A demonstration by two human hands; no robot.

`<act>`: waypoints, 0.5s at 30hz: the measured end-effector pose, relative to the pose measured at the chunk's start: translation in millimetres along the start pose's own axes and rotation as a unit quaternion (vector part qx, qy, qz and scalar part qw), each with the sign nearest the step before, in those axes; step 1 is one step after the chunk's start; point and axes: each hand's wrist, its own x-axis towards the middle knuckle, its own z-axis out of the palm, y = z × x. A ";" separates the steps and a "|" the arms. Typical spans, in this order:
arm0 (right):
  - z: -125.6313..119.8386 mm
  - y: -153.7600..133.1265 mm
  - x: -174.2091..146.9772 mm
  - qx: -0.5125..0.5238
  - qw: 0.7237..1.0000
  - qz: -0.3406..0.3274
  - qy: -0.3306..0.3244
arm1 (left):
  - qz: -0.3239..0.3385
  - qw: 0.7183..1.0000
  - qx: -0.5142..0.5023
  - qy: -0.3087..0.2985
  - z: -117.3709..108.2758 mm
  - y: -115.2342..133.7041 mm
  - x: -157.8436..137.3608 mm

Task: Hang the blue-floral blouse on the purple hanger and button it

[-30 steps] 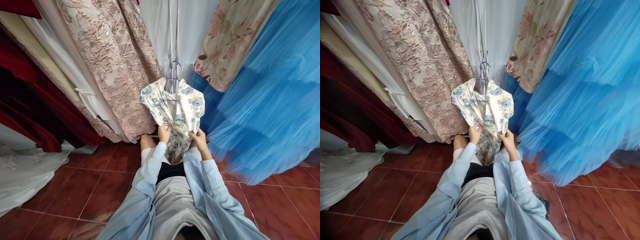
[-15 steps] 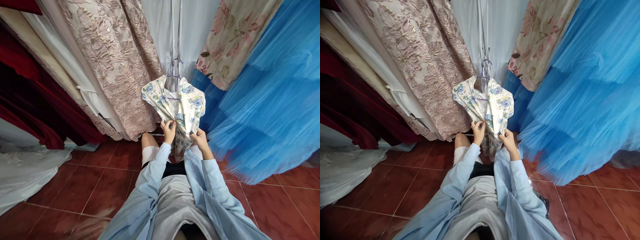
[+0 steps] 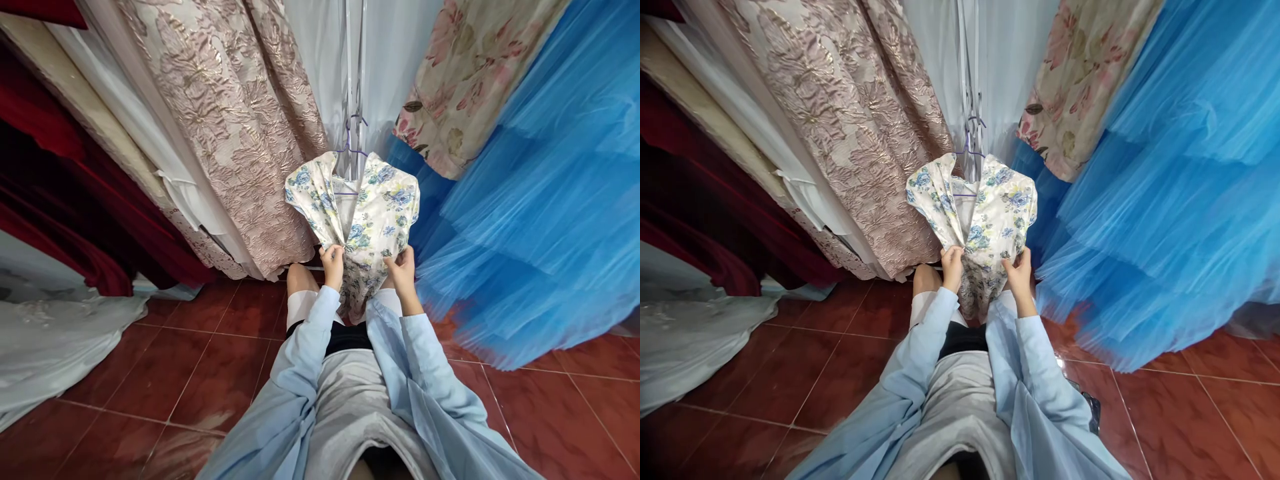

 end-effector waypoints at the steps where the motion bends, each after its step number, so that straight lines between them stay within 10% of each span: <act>1: 3.9 -0.1 -1.3 -0.039 0.997 -0.012 0.062 | 0.003 1.000 0.001 -0.002 -0.9 -2.2 -1.8; 4: 20.5 -0.3 -9.5 -0.130 0.981 -0.018 0.141 | 0.006 1.000 0.012 -0.012 -2.6 -7.4 -7.7; 9: 62.4 0.0 -16.2 -0.092 0.983 0.065 -0.144 | 0.005 0.999 0.032 -0.015 -5.7 -10.0 -13.2; 15: 103.8 4.3 -7.4 -0.065 0.982 0.083 -0.156 | 0.024 0.998 0.061 -0.017 -16.4 -11.3 -16.5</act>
